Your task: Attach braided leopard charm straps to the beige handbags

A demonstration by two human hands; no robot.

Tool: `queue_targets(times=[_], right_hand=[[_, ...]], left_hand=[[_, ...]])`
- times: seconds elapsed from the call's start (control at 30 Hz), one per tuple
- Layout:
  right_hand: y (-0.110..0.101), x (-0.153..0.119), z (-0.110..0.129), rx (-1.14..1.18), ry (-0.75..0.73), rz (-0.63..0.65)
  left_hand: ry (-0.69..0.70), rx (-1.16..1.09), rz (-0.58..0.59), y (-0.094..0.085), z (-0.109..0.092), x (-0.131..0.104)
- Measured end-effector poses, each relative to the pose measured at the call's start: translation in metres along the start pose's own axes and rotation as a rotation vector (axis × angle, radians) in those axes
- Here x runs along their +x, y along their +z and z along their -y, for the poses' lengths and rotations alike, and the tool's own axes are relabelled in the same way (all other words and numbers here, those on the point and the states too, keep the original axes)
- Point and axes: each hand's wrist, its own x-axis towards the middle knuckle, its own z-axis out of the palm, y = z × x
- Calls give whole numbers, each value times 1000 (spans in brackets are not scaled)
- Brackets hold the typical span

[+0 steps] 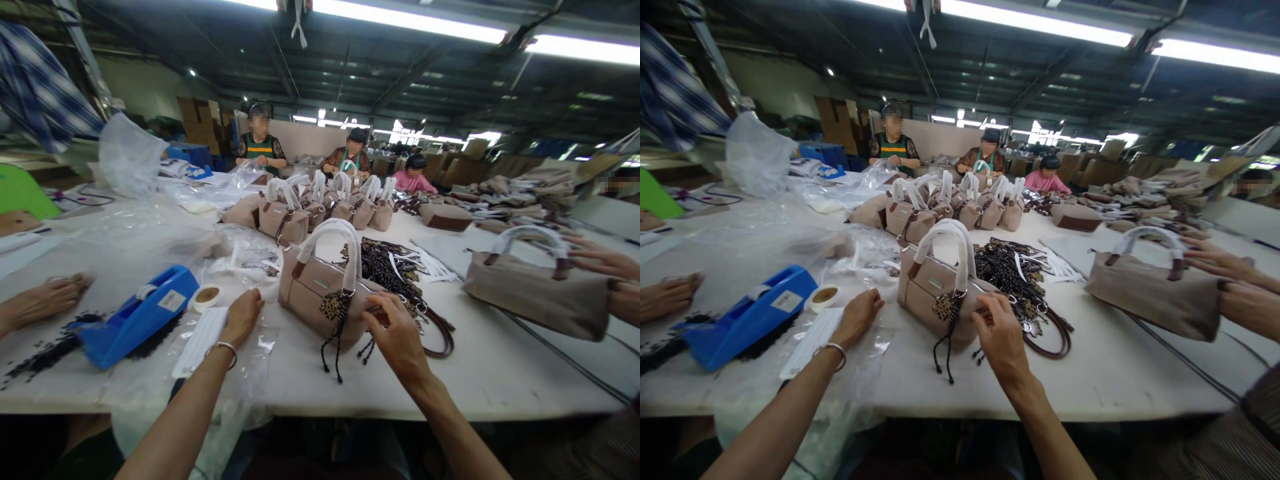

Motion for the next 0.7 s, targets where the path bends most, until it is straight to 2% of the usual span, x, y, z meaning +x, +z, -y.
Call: queue_targets(times=[0.2,0.3,0.37,0.43,0.53,0.6,0.7], right_hand=[[-17,-13,1,12,26,-83],[-20,-26,8,55,35,-142],[-13,-37,20,150,65,-107],[4,-48,36,285,109,50],[45,-58,60,437,212,345],[77,-58,71,524,322,441],[117,-52,78,750,593,582]], left_hand=[[-147,-209,25,-11,0,-8],[-259,-428,100,-14,-2,-16],[-317,-605,156,-14,-5,-25],[-351,-779,197,-12,-11,-39],[-370,-980,255,-2,-22,-65],[-405,-1223,283,7,-29,-80],[-508,-1669,304,20,-39,-95]])
